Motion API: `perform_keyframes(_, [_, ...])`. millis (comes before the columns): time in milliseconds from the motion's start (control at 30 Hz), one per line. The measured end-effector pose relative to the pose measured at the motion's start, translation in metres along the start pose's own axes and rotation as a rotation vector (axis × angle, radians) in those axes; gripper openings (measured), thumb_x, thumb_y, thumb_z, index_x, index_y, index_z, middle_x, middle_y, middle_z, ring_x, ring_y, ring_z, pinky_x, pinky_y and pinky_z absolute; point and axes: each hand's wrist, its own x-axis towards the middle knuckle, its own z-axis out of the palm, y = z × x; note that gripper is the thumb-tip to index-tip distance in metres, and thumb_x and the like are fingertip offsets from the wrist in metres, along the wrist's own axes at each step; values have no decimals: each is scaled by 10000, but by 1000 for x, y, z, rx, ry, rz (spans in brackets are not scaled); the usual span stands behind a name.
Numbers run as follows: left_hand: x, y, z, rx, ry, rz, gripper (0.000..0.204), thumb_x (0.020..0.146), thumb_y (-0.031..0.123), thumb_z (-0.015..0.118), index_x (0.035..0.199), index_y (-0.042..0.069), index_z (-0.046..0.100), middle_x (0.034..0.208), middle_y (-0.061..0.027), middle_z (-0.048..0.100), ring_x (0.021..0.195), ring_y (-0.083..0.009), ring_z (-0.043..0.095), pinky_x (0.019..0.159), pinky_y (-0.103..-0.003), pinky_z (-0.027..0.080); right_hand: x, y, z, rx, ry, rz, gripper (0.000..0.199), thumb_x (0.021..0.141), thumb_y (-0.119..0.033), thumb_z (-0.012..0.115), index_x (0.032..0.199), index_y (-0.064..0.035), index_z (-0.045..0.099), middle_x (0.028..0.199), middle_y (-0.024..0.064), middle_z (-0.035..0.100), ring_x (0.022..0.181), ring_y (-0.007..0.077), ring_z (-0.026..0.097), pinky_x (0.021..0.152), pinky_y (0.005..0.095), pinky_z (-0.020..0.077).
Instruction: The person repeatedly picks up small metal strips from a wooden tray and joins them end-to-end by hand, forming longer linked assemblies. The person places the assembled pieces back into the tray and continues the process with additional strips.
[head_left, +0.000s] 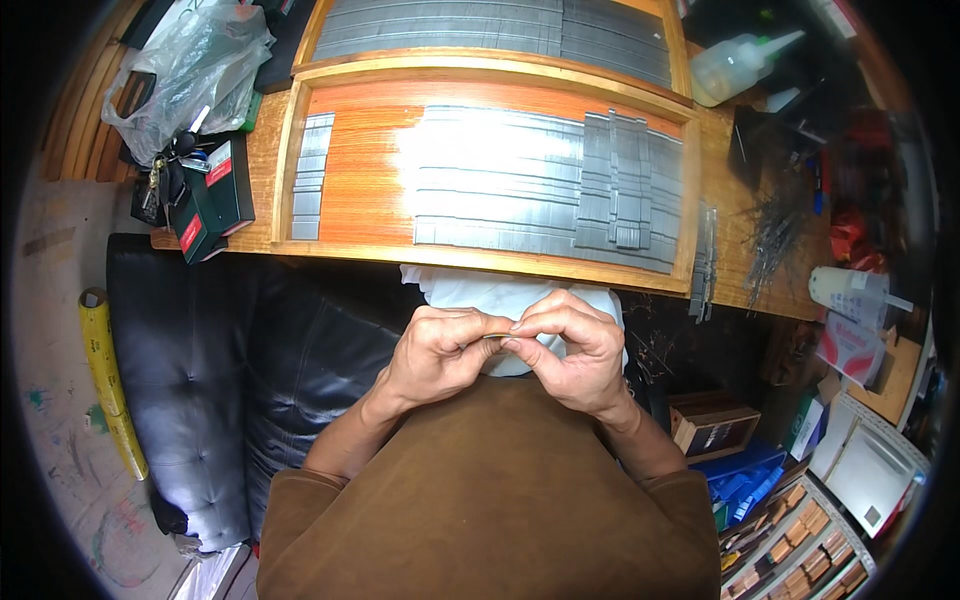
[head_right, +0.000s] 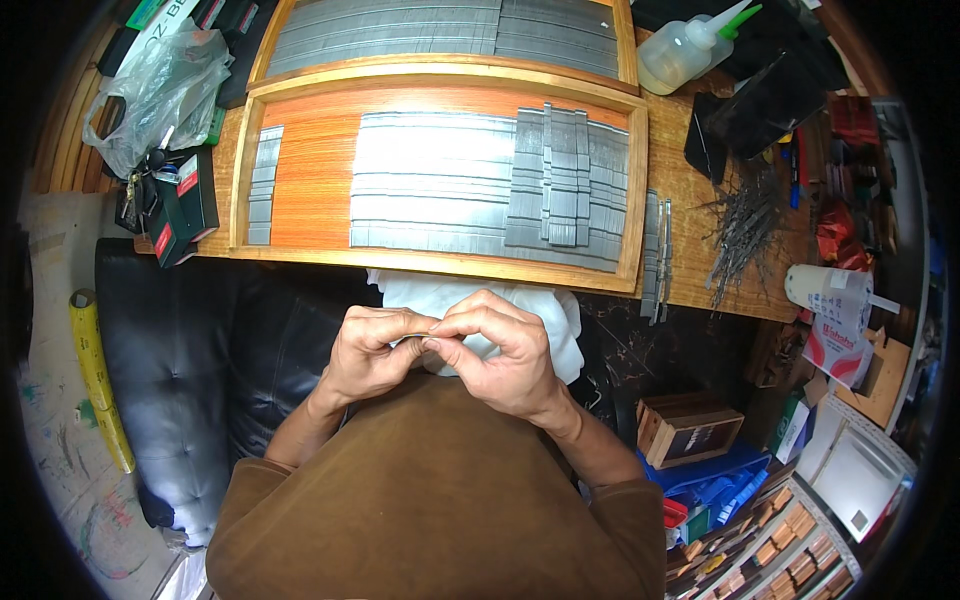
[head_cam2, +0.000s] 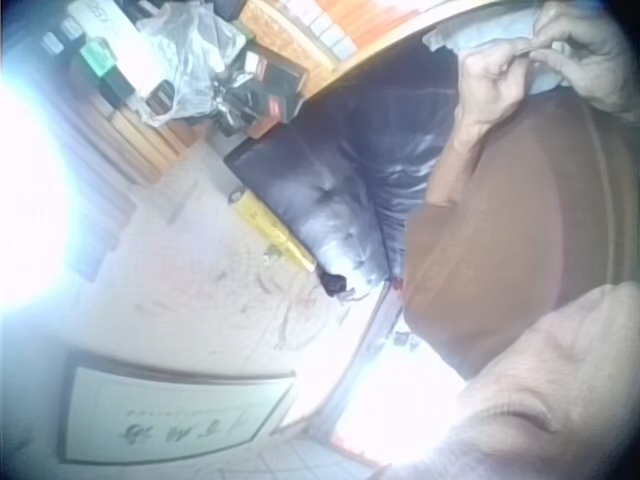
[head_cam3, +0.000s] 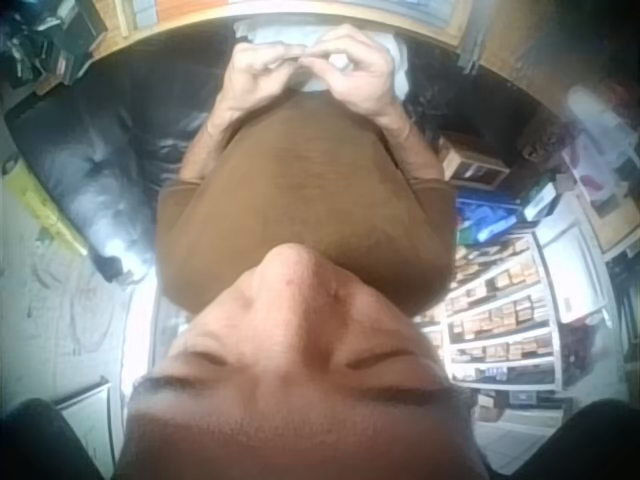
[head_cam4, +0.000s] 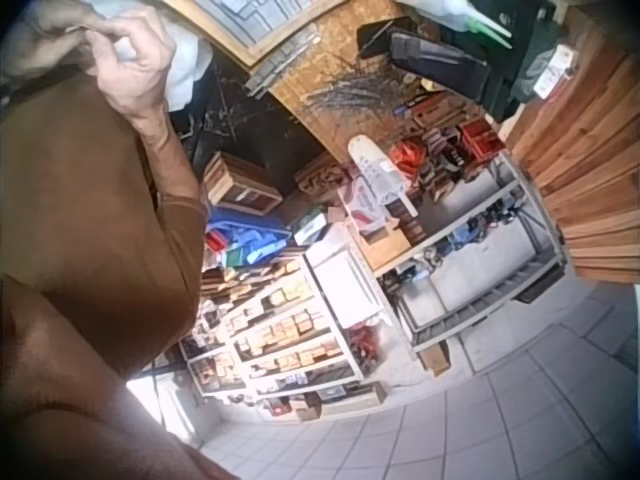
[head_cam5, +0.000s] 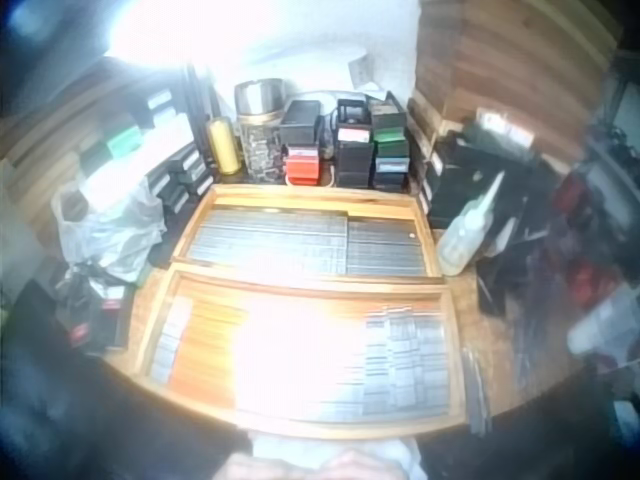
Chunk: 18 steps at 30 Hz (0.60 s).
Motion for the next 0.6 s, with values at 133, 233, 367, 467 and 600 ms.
perform_keyframes(133, [0,0,0,-1,3,-1,226,856,-36,784,1078,5,795,901,-172,792,747,-276,784,661,-324,603,0,0,0,8,2,10,163,831,49,855,924,-5,732,875,91,727,798,190,708,724,304,574])
perform_keyframes(233, [-1,0,0,-2,5,-5,224,857,-32,787,1078,4,796,904,-173,793,747,-276,785,661,-325,603,0,1,0,5,4,8,163,833,49,853,922,-4,727,872,93,726,798,192,709,725,303,574])
perform_keyframes(367, [-1,-1,1,2,7,-2,226,857,-26,792,1080,5,796,901,-170,793,747,-275,785,658,-325,602,-1,2,0,21,0,9,173,822,78,853,929,8,736,897,103,719,818,179,700,729,290,562])
perform_keyframes(467, [-1,-2,1,5,12,8,223,857,-23,793,1078,7,797,901,-168,794,747,-273,785,657,-324,602,-1,2,0,22,5,17,169,825,63,855,922,4,729,884,99,722,810,186,707,732,297,568])
perform_keyframes(600, [0,-1,1,0,13,5,213,859,-20,794,1070,7,798,898,-165,795,748,-271,786,658,-323,602,0,2,0,19,11,20,165,832,46,855,916,0,721,871,94,723,800,193,710,733,303,571])
